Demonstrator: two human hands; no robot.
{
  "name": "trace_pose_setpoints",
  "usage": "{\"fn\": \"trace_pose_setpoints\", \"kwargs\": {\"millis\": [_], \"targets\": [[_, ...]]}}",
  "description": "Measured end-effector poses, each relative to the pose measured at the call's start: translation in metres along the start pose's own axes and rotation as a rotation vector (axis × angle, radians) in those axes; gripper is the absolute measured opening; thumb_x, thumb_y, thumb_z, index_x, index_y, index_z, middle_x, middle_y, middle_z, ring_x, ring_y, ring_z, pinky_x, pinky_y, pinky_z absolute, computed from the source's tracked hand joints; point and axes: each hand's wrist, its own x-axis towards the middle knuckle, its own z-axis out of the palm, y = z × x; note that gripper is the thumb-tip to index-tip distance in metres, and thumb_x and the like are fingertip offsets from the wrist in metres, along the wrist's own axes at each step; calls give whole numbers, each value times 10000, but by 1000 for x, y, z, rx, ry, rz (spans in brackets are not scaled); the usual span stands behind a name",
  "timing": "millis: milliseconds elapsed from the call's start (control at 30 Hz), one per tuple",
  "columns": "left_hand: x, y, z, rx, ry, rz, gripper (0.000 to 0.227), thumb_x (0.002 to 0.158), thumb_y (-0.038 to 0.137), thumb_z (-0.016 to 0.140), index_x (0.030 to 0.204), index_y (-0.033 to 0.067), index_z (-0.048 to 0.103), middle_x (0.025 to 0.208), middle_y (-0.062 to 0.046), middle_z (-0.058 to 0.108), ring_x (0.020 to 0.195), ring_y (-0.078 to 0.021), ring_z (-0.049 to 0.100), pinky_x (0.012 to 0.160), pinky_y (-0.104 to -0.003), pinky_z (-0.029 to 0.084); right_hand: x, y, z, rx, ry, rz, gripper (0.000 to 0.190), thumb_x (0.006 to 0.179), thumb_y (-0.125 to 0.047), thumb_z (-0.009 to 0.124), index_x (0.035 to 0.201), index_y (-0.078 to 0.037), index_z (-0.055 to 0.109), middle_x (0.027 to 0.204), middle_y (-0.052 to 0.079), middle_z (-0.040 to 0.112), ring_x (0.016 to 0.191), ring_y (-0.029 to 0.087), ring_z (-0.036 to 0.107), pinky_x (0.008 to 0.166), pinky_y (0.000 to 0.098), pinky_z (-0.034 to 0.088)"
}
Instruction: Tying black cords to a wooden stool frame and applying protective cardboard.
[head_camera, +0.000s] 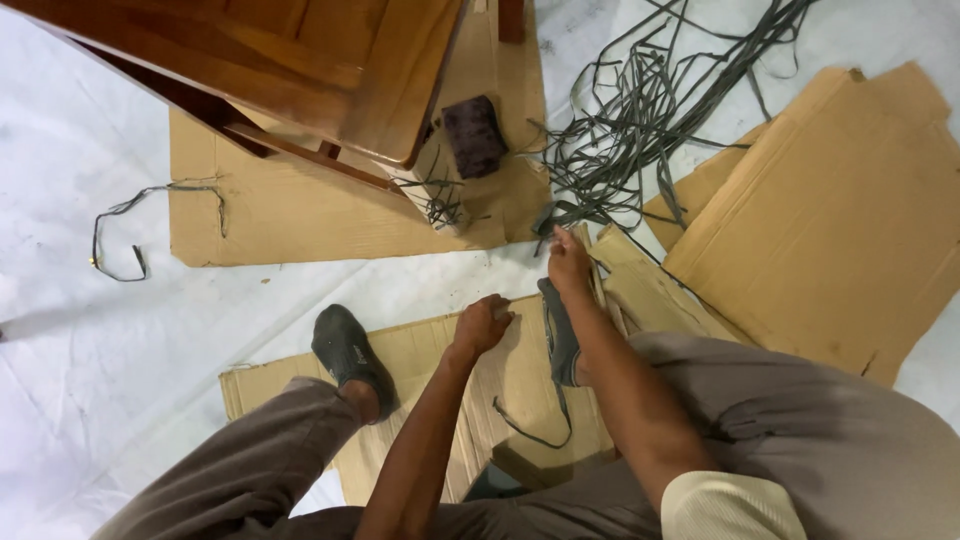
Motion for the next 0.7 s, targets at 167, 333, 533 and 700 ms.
{"fn": "trace_pose_setpoints", "kwargs": {"millis": [167, 333, 533, 700], "targets": [[8, -10, 6, -76, 31, 2, 402, 950, 296, 612, 1319, 165, 701, 1319, -145, 699, 1248, -420, 629, 1069, -558, 502, -51, -51, -8, 44, 272, -385, 189, 1004, -207, 641, 1133, -129, 756, 982, 137, 736, 969, 354, 710, 822, 444, 569], [24, -23, 4, -366, 237, -81, 423, 1018, 512, 490, 1195, 241, 762, 1095, -133, 766, 1121, -392, 691, 985, -557, 527, -88, -89, -3, 100, 34, -497, 143, 956, -223, 699, 981, -113, 787, 822, 122, 740, 840, 332, 735, 692, 384, 600], [7, -6, -34, -861, 381, -158, 585, 1050, 561, 463, 1201, 88, 771, 1015, -184, 752, 946, -257, 673, 838, -383, 555, -110, -101, 8, 138, -328, -576, 172, 993, -241, 681, 886, -137, 766, 736, 86, 742, 753, 288, 742, 704, 402, 591], [-3, 0, -49, -932, 377, -171, 273, 990, 252, 591, 1104, 89, 778, 808, -58, 724, 767, -139, 700, 590, -283, 614, -113, -83, 21, 88, -622, -466, 158, 950, -255, 717, 877, -128, 778, 794, 131, 764, 828, 310, 740, 792, 463, 564]]}}
